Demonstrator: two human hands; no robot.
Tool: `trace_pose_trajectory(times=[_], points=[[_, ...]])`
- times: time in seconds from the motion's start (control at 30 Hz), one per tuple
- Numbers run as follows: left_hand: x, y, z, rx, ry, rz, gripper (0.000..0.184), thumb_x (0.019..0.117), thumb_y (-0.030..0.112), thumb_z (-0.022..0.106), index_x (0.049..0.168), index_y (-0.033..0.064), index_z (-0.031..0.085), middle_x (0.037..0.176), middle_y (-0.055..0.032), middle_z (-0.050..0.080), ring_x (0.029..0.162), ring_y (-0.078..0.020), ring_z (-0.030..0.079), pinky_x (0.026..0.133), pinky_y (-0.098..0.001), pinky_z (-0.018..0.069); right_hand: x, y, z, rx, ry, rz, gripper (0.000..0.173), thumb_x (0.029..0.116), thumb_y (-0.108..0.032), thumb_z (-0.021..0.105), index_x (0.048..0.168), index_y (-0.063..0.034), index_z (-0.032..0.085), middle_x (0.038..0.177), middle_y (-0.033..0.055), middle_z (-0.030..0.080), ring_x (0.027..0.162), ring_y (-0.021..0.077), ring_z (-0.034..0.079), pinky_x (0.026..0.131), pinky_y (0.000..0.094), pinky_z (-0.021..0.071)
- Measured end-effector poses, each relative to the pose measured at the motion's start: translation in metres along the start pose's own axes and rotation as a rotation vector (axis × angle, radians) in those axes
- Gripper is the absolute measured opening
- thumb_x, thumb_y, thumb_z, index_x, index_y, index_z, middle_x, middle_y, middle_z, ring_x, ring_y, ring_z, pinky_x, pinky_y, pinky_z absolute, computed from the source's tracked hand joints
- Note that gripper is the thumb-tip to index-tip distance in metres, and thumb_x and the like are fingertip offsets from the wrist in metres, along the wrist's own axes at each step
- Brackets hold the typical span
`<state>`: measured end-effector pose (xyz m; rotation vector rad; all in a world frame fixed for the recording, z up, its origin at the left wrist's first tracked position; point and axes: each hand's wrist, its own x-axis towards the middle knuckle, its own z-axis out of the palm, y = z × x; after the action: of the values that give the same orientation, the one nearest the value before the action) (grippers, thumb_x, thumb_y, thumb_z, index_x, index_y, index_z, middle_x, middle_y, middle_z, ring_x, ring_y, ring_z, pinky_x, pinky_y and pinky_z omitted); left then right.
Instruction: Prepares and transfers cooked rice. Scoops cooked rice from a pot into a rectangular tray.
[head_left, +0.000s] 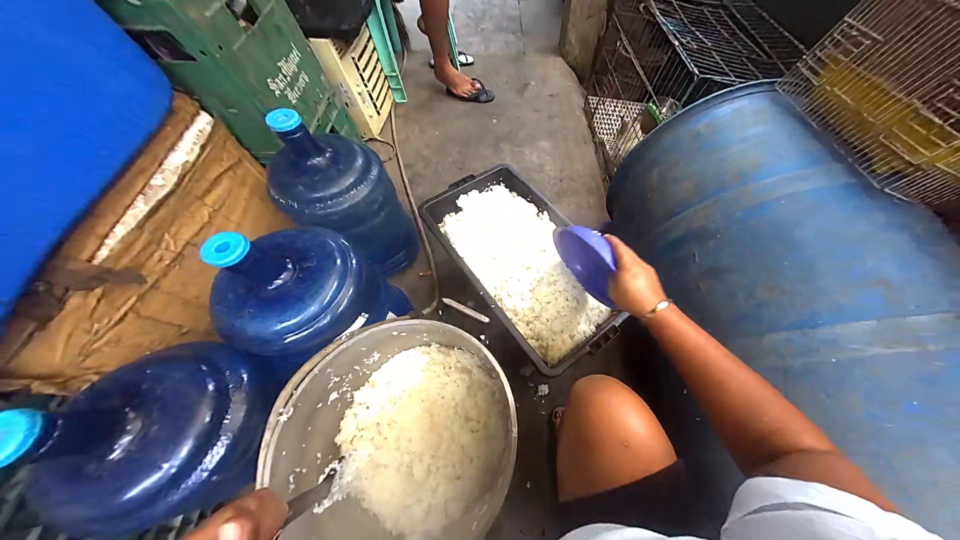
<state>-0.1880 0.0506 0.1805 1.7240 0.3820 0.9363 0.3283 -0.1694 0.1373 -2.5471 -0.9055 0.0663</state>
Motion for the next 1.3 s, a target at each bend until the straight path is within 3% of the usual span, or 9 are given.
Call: trace_pose_trajectory(times=[0.23, 0.4, 0.5, 0.6, 0.73, 0.87, 1.0, 1.1, 1.3], points=[[0.002, 0.009, 0.008, 0.025, 0.191, -0.005, 0.025, 0.0998, 0.037, 0.063, 0.075, 0.0328, 0.063, 0.064, 0.0185, 0.056, 0.056, 0.0024, 0.052, 0.056, -0.0186, 0.0457, 0.042, -0.053, 0.035, -0.276, -0.423, -0.163, 0.086, 0.0888, -0.002, 0.066, 0.164, -0.0172, 0.027, 0.151, 0.0268, 0.05, 0.117, 0.0554, 0.062, 0.086, 0.0773, 0.0493], [-0.003, 0.019, -0.002, 0.013, 0.267, 0.01, 0.032, 0.1016, 0.034, 0.06, 0.071, 0.0286, 0.058, 0.059, 0.0154, 0.051, 0.051, -0.0009, 0.048, 0.052, -0.0212, 0.0439, 0.02, -0.133, -0.05, -0.239, -0.156, -0.46, 0.075, 0.0879, 0.002, 0.066, 0.157, -0.0127, 0.041, 0.141, 0.0294, 0.057, 0.111, 0.0582, 0.063, 0.081, 0.08, 0.0486], [-0.004, 0.022, -0.01, -0.015, 0.314, 0.031, 0.031, 0.103, 0.029, 0.057, 0.072, 0.0272, 0.057, 0.059, 0.0149, 0.05, 0.052, -0.0017, 0.047, 0.053, -0.0222, 0.0435, -0.033, -0.208, -0.066, -0.074, -0.175, -0.652, 0.077, 0.0844, 0.004, 0.066, 0.156, -0.0128, 0.044, 0.138, 0.025, 0.061, 0.114, 0.0499, 0.066, 0.089, 0.0723, 0.052], [-0.002, 0.022, -0.018, -0.041, 0.395, 0.052, 0.032, 0.1042, 0.026, 0.055, 0.072, 0.0261, 0.053, 0.057, 0.0133, 0.046, 0.049, -0.0039, 0.043, 0.05, -0.0236, 0.0411, -0.067, -0.26, 0.003, 0.008, -0.426, -0.71, 0.077, 0.085, -0.012, 0.075, 0.155, -0.0207, 0.044, 0.137, 0.0161, 0.064, 0.119, 0.0375, 0.066, 0.095, 0.0654, 0.0544], [-0.008, 0.033, -0.023, -0.052, 0.485, 0.063, 0.037, 0.1055, 0.029, 0.053, 0.069, 0.0266, 0.049, 0.054, 0.0125, 0.041, 0.046, -0.0045, 0.04, 0.048, -0.0227, 0.0387, -0.079, -0.278, 0.137, 0.005, -0.726, -0.293, 0.066, 0.0932, -0.009, 0.062, 0.155, -0.0111, 0.041, 0.135, 0.0239, 0.064, 0.125, 0.0426, 0.063, 0.101, 0.0658, 0.0498], [-0.025, 0.044, -0.032, -0.065, 0.456, 0.073, 0.038, 0.1056, 0.032, 0.054, 0.069, 0.0258, 0.05, 0.055, 0.0121, 0.042, 0.047, -0.0047, 0.04, 0.049, -0.023, 0.0394, -0.11, -0.273, 0.215, 0.163, -0.686, 0.21, 0.063, 0.1022, -0.021, 0.054, 0.158, -0.0016, 0.03, 0.14, 0.0285, 0.058, 0.131, 0.0421, 0.059, 0.106, 0.0622, 0.0482], [-0.038, 0.049, -0.043, -0.09, 0.446, 0.113, 0.036, 0.1044, 0.034, 0.056, 0.069, 0.0261, 0.052, 0.056, 0.0123, 0.043, 0.049, -0.0047, 0.042, 0.05, -0.0231, 0.0402, -0.128, -0.263, 0.25, 0.404, -0.617, 0.329, 0.052, 0.1036, -0.016, 0.053, 0.153, -0.0036, 0.042, 0.14, 0.0274, 0.059, 0.13, 0.0423, 0.058, 0.104, 0.063, 0.0483], [-0.043, 0.053, -0.047, -0.115, 0.449, 0.162, 0.037, 0.1048, 0.036, 0.055, 0.07, 0.0262, 0.051, 0.056, 0.0122, 0.043, 0.049, -0.0051, 0.044, 0.05, -0.0233, 0.0414, -0.129, -0.242, 0.278, 0.647, -0.649, 0.414, 0.047, 0.1022, -0.011, 0.055, 0.149, -0.0119, 0.048, 0.133, 0.026, 0.062, 0.113, 0.0427, 0.066, 0.084, 0.063, 0.0575], [-0.042, 0.062, -0.043, -0.08, 0.437, 0.264, 0.038, 0.1048, 0.037, 0.056, 0.07, 0.0244, 0.051, 0.055, 0.0102, 0.044, 0.048, -0.0067, 0.045, 0.05, -0.0239, 0.0429, -0.13, -0.258, 0.279, 0.626, -0.797, 0.308, 0.055, 0.0978, -0.005, 0.056, 0.151, -0.0174, 0.047, 0.135, 0.0227, 0.062, 0.117, 0.0409, 0.065, 0.087, 0.0644, 0.0561]])
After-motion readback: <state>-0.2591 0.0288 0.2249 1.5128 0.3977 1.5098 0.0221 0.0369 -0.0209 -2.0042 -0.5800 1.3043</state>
